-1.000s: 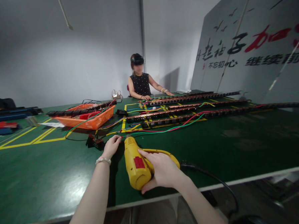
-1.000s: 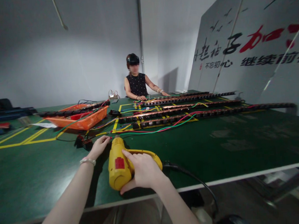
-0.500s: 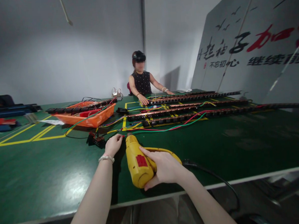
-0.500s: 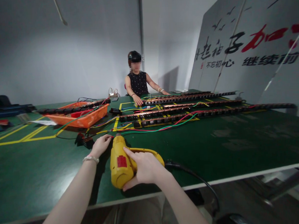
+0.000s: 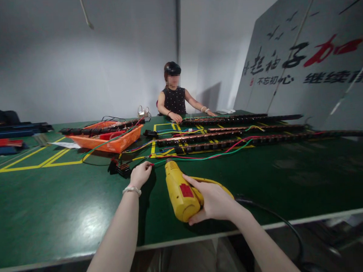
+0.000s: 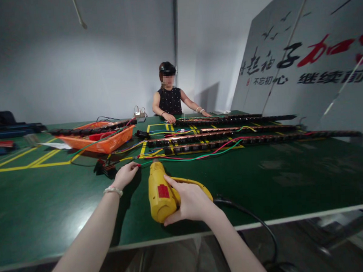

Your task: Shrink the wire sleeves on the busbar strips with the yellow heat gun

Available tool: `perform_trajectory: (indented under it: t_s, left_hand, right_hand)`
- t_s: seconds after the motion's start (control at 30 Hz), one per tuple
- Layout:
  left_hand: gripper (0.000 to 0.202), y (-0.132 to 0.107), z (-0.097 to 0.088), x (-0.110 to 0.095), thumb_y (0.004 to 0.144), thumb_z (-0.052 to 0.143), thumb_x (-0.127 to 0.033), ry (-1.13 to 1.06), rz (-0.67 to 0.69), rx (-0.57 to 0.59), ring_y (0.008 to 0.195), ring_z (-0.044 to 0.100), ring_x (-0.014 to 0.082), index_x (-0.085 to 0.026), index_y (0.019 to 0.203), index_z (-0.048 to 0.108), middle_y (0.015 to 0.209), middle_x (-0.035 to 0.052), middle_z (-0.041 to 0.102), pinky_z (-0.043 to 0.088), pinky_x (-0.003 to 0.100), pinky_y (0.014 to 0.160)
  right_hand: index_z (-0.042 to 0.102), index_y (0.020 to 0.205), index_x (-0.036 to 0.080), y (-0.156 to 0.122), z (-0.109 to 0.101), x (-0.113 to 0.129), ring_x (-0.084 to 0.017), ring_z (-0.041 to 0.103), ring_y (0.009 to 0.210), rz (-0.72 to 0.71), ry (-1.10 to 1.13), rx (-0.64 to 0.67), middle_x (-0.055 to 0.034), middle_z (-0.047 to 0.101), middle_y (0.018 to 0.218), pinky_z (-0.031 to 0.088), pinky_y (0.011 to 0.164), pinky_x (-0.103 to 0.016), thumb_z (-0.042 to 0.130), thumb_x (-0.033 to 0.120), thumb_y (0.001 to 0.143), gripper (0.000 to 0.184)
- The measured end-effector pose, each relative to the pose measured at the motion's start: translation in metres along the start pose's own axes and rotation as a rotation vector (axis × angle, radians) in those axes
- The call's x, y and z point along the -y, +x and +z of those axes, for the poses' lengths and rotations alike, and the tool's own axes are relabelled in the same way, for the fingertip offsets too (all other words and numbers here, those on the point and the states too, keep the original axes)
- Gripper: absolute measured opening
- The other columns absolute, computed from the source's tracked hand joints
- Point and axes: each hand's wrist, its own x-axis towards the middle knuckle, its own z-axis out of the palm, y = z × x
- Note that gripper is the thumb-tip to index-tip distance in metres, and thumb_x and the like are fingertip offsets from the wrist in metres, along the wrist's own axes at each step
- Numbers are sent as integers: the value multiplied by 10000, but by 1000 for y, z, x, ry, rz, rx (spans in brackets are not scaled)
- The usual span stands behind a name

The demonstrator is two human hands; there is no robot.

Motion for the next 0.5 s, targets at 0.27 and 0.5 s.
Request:
perform_trajectory:
  t_s: [0.27,0.5]
  left_hand:
    - [293,7,4,8,808,433,-456,-312,-62,-85,760,605,183,-217,858,596,793,19,672,415,271,657]
    - [313,9,5,7,785,415,-452,-409,-23,-38,577,499,138,-206,602,472,581,-19,544,370,260,596]
  right_hand:
    - [222,1462,300,-24,-5,-22,-310,576,1131,171,-103,-101,-51,616,1241,453,909,-417,791,580,459,1186]
    - [242,1460,232,-33,-1,-24,-324,588,1106,213,-201,-157,-91,605,1254,472,904,-453,749,583,539,1109]
